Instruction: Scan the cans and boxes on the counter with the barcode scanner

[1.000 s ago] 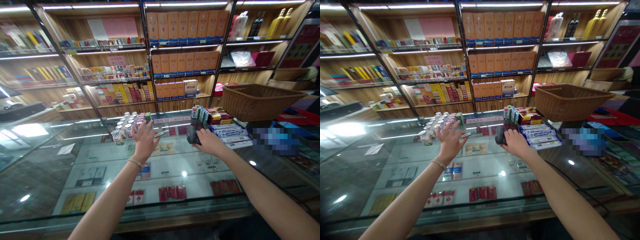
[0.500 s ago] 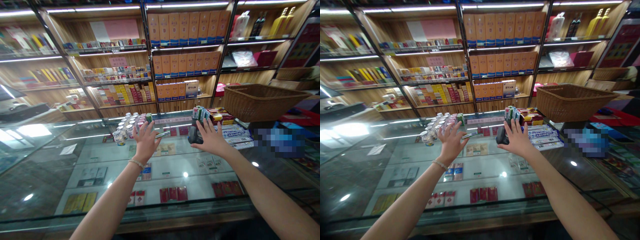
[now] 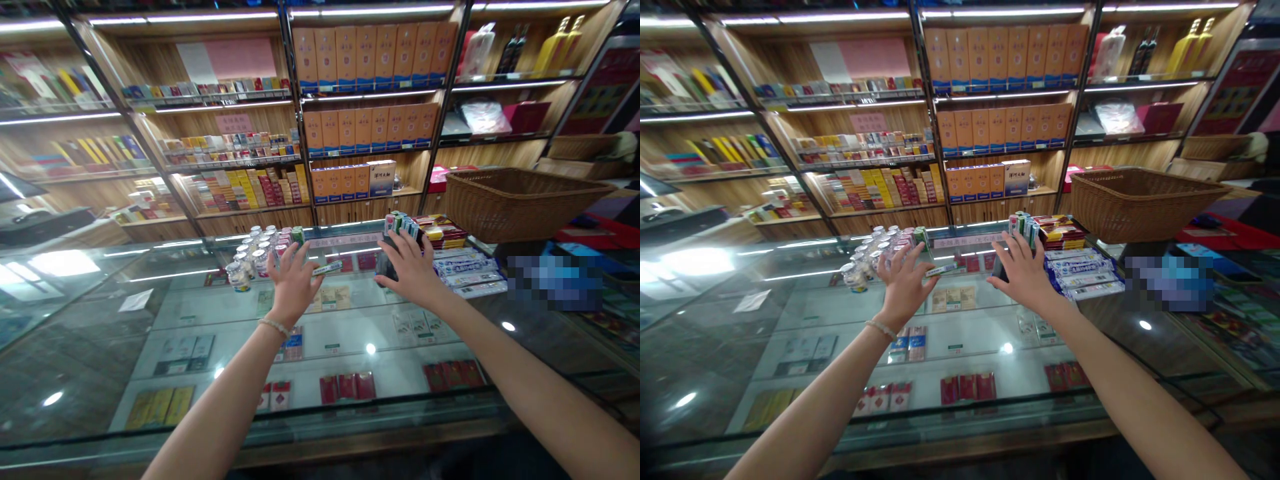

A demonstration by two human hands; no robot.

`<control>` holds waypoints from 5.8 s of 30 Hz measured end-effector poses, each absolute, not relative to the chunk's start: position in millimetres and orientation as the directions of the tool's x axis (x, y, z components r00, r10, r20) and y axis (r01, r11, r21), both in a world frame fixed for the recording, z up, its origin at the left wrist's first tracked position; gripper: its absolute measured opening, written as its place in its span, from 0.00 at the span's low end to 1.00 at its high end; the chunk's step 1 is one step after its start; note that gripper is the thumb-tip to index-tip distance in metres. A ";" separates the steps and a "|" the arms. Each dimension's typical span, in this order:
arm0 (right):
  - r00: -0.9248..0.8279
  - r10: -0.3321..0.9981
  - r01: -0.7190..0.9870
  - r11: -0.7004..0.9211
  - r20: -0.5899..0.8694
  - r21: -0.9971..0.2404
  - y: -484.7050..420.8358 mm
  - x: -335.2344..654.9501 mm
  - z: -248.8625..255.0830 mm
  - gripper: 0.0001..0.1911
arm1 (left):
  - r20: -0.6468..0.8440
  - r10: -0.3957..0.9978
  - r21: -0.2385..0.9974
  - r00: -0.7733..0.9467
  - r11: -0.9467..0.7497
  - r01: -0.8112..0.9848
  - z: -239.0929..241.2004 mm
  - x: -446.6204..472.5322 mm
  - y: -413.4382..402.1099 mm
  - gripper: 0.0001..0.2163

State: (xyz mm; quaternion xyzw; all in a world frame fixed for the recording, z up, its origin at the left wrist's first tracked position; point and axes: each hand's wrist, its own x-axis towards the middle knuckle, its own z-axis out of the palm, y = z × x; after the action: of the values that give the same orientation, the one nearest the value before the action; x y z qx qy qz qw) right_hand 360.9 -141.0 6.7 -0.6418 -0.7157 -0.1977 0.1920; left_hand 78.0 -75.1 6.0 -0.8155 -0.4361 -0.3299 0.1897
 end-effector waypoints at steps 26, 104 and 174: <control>-0.268 0.760 0.942 0.336 0.593 -0.004 -125.7 284.2 12.4 0.12 | 0.696 0.561 -0.020 0.449 -0.610 0.792 10.3 85.0 -86.7 0.08; -0.212 0.764 0.891 0.407 0.609 -0.201 -103.3 280.3 8.9 0.06 | 0.611 0.666 0.124 0.428 -0.614 0.779 14.9 77.0 -87.4 0.06; -0.198 0.710 0.932 0.350 0.676 -0.096 50.0 197.1 -45.6 0.29 | 0.571 0.814 0.067 0.105 -0.174 0.983 -23.6 44.5 -38.3 0.40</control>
State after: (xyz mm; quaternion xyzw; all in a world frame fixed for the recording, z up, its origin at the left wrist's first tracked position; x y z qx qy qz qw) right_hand 197.1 50.0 -45.6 -0.5439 -0.7548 -0.1706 0.3247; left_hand 44.5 -38.3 -23.6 -0.7240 -0.6204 -0.2502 0.1681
